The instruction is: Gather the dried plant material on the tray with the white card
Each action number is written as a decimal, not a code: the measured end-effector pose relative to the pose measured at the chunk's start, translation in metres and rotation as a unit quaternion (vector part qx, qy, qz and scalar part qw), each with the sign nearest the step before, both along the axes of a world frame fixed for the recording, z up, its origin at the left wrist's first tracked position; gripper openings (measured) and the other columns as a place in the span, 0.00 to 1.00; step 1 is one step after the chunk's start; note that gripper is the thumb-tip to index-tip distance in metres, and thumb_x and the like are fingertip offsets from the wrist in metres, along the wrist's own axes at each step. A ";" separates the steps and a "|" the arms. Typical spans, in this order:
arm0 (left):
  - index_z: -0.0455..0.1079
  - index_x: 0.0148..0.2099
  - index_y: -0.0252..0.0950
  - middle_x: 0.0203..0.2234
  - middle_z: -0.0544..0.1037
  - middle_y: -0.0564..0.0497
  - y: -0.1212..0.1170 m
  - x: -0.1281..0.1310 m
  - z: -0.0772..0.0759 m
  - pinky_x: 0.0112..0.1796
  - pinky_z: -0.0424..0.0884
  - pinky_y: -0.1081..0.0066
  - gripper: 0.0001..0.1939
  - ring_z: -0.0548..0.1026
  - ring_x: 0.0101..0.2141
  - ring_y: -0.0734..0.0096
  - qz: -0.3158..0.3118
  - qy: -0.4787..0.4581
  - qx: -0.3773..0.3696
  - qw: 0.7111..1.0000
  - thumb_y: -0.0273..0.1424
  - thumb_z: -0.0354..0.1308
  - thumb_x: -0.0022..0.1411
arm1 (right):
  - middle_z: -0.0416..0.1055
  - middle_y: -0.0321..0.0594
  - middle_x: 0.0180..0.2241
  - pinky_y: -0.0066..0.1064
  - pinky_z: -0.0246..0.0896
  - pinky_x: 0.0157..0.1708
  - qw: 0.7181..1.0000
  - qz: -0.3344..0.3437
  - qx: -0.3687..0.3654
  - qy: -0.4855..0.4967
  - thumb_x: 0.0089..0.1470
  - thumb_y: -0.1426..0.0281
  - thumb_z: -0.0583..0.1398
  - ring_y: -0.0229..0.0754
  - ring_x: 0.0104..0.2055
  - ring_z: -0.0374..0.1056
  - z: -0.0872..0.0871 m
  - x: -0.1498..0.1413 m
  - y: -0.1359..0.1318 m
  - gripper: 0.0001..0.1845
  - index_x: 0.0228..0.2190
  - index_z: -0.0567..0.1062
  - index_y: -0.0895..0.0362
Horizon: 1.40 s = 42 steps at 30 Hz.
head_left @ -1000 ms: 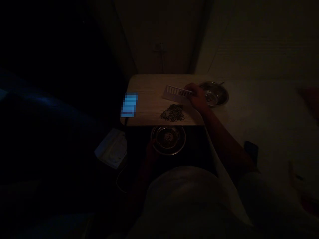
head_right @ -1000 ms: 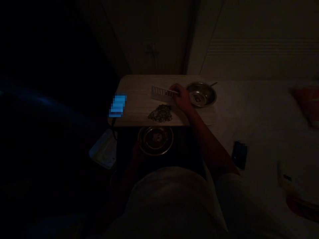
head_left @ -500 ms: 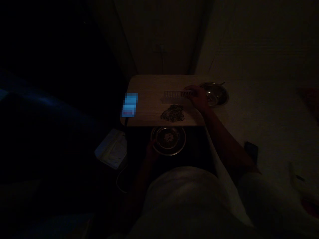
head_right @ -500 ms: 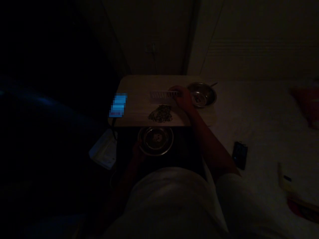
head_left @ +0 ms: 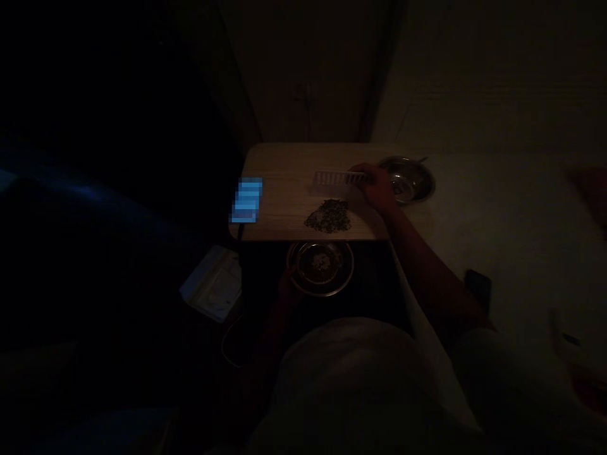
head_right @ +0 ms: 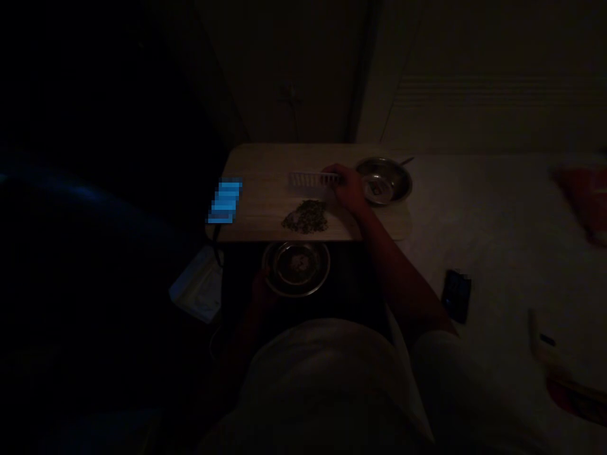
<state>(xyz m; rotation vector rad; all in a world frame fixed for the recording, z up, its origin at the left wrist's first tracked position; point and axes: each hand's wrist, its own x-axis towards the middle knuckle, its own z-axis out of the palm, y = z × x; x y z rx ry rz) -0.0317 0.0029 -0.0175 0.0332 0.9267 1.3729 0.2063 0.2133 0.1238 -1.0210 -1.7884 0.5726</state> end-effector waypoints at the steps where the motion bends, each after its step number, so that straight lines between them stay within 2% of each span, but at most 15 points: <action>1: 0.77 0.38 0.37 0.33 0.82 0.48 0.000 0.001 0.002 0.52 0.69 0.57 0.09 0.76 0.48 0.54 0.000 0.000 -0.006 1.000 0.30 0.58 0.55 | 0.77 0.38 0.36 0.41 0.69 0.44 1.000 0.000 -0.003 0.001 0.48 0.69 0.61 0.46 0.40 0.72 0.001 -0.001 -0.001 0.09 0.34 0.76 0.54; 5: 0.77 0.38 0.36 0.33 0.82 0.48 0.001 0.004 0.009 0.53 0.68 0.58 0.09 0.75 0.49 0.55 0.009 0.012 -0.051 0.999 0.29 0.58 0.54 | 0.77 0.40 0.36 0.40 0.69 0.42 1.000 -0.002 -0.007 -0.004 0.47 0.67 0.62 0.47 0.40 0.72 0.005 -0.003 -0.006 0.09 0.34 0.76 0.54; 8: 0.76 0.38 0.36 0.34 0.82 0.48 0.001 0.003 0.008 0.53 0.67 0.57 0.09 0.75 0.50 0.54 0.010 0.020 -0.061 0.998 0.30 0.58 0.54 | 0.77 0.41 0.36 0.41 0.69 0.42 1.000 -0.011 -0.005 -0.026 0.46 0.66 0.63 0.48 0.39 0.72 0.007 -0.004 -0.009 0.11 0.34 0.76 0.54; 15: 0.76 0.43 0.36 0.37 0.82 0.47 -0.001 0.001 0.003 0.54 0.67 0.56 0.13 0.73 0.52 0.53 0.004 0.017 -0.035 0.999 0.32 0.59 0.54 | 0.76 0.40 0.31 0.40 0.68 0.36 0.996 -0.041 -0.021 -0.073 0.45 0.65 0.65 0.46 0.33 0.70 0.007 -0.001 -0.006 0.09 0.31 0.75 0.55; 23: 0.77 0.37 0.36 0.35 0.82 0.47 0.001 0.003 0.007 0.55 0.66 0.56 0.09 0.72 0.52 0.52 -0.002 0.017 -0.045 0.999 0.31 0.60 0.53 | 0.76 0.40 0.31 0.40 0.65 0.38 0.996 -0.036 -0.023 -0.081 0.46 0.66 0.64 0.47 0.34 0.70 0.009 -0.003 -0.021 0.07 0.30 0.76 0.55; 35: 0.77 0.38 0.37 0.34 0.82 0.49 0.000 0.000 0.002 0.52 0.69 0.57 0.09 0.77 0.47 0.55 0.007 0.024 -0.054 0.998 0.32 0.60 0.54 | 0.76 0.37 0.30 0.34 0.63 0.37 0.997 -0.015 -0.019 -0.080 0.48 0.68 0.61 0.43 0.33 0.70 0.007 -0.003 -0.041 0.05 0.30 0.76 0.55; 42: 0.76 0.40 0.37 0.35 0.82 0.47 0.000 0.002 0.006 0.53 0.68 0.57 0.11 0.74 0.50 0.53 0.003 0.008 -0.039 0.999 0.32 0.60 0.53 | 0.77 0.37 0.31 0.35 0.65 0.39 0.996 -0.004 -0.021 -0.086 0.49 0.68 0.61 0.44 0.35 0.71 0.009 -0.002 -0.047 0.04 0.29 0.76 0.54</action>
